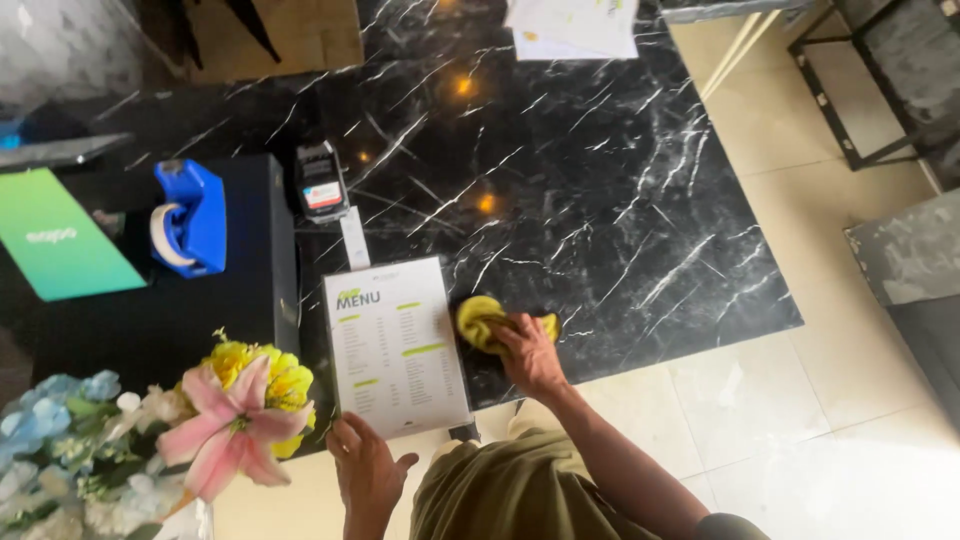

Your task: Wiping down menus and a small chalkboard with a cloth at a cafe counter.

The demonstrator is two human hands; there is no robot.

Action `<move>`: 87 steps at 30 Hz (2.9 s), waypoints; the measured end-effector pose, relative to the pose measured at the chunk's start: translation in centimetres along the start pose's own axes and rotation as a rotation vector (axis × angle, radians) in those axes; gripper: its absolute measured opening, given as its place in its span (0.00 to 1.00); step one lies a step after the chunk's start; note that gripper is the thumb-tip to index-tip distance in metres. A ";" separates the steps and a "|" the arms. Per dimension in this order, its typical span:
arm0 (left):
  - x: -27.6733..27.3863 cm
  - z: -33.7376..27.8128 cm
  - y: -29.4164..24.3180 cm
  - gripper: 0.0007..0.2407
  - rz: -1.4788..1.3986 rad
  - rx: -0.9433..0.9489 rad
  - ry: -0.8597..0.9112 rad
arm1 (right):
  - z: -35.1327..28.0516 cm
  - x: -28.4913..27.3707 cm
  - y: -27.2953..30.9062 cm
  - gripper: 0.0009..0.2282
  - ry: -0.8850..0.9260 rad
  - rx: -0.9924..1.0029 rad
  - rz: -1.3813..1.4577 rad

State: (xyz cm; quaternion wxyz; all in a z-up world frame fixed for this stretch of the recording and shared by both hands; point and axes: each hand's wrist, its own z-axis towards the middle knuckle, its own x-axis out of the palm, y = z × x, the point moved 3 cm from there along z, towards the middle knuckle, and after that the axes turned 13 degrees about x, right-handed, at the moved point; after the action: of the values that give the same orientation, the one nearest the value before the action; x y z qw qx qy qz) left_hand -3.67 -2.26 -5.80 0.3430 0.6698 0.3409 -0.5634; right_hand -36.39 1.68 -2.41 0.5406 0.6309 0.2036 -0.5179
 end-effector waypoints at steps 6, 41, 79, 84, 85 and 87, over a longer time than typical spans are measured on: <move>7.6 0.7 1.9 0.64 -0.256 -0.099 0.030 | -0.3 -6.1 -16.0 0.18 -0.473 0.506 -0.006; -11.7 30.8 -45.4 0.35 -0.392 0.308 -0.300 | 11.3 -20.5 -37.0 0.28 -0.281 0.363 -0.107; -23.8 69.8 -52.9 0.39 -0.060 0.456 -0.079 | 17.4 -15.6 -39.8 0.25 -0.871 0.158 -0.307; -28.4 67.9 -54.0 0.14 -0.319 0.360 -0.290 | 17.3 -18.0 -37.7 0.25 -0.697 0.343 -0.228; -27.2 68.5 -53.1 0.14 -0.321 0.362 -0.286 | 17.1 -18.1 -37.6 0.25 -0.694 0.347 -0.231; -24.3 69.6 -50.9 0.38 -0.262 0.216 -0.152 | 16.8 -18.3 -37.5 0.27 -0.594 0.373 -0.239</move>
State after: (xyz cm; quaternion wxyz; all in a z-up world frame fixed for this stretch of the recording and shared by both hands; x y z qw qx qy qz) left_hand -86.12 -35.59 5.39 0.2175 0.6080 0.3362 -0.6856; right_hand -81.21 4.71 -2.09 0.3877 0.5126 0.0121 -0.7660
